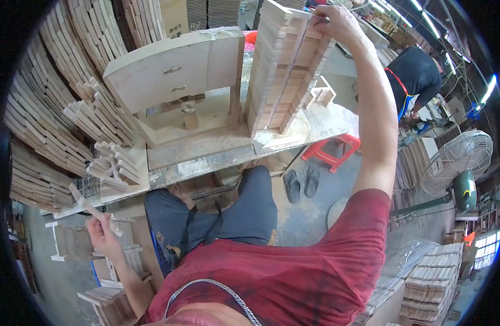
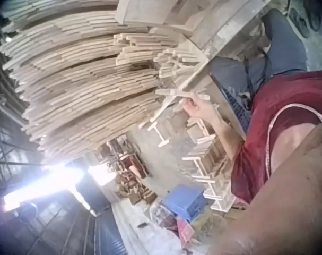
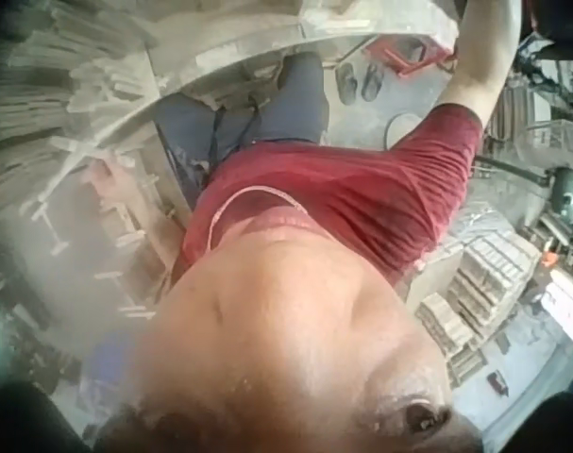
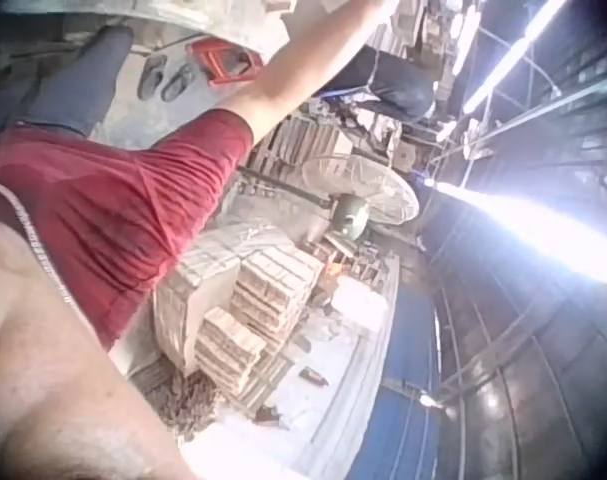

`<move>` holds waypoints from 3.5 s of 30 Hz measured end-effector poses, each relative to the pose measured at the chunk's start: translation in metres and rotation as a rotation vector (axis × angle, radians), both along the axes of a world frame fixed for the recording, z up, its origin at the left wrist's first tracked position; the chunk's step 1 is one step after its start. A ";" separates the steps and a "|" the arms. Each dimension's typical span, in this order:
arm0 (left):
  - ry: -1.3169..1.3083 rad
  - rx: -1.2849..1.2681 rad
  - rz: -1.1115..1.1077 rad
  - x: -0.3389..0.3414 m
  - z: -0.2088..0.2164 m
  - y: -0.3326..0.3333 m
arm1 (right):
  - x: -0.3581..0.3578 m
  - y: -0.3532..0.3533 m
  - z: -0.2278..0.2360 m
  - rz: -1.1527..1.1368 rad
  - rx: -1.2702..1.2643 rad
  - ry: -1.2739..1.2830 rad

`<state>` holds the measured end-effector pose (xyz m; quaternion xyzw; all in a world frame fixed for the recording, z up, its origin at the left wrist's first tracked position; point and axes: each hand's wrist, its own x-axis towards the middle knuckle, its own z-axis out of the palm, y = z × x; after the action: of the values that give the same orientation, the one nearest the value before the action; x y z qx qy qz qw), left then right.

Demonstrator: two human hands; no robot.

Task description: Assembling and stacking small wooden cross-shaped components in a furniture manufacturing facility.

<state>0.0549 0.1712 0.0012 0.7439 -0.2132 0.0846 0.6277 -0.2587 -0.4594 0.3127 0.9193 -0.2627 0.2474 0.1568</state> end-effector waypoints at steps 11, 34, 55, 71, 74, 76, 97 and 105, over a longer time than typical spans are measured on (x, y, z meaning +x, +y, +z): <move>-0.101 -0.593 0.026 -0.009 0.049 -0.009 | 0.034 0.185 -0.030 0.290 0.385 -0.220; 0.315 0.385 -0.917 -0.050 0.024 -0.125 | 0.110 0.313 -0.321 0.547 1.761 -0.178; 0.678 0.260 -0.997 -0.045 -0.012 -0.147 | 0.119 0.311 -0.336 0.596 1.869 -0.120; 0.521 0.218 -0.898 -0.058 -0.026 -0.160 | 0.119 0.308 -0.342 0.451 1.804 -0.383; 0.364 0.272 -0.936 -0.068 -0.017 -0.168 | 0.114 0.314 -0.347 0.516 1.764 -0.623; 0.412 0.437 -0.904 -0.061 -0.025 -0.172 | 0.120 0.321 -0.352 0.487 1.894 -0.712; 0.282 -0.130 -0.499 0.014 0.047 -0.076 | 0.177 0.308 -0.291 0.620 2.020 -0.280; -0.674 0.017 -0.130 0.054 0.048 -0.047 | 0.295 0.305 -0.238 0.878 2.078 -0.257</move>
<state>0.1087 0.1243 0.0495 0.6643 -0.4563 0.2836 0.5198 0.0359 -0.1541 0.0744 0.5849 -0.0100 0.0357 -0.8102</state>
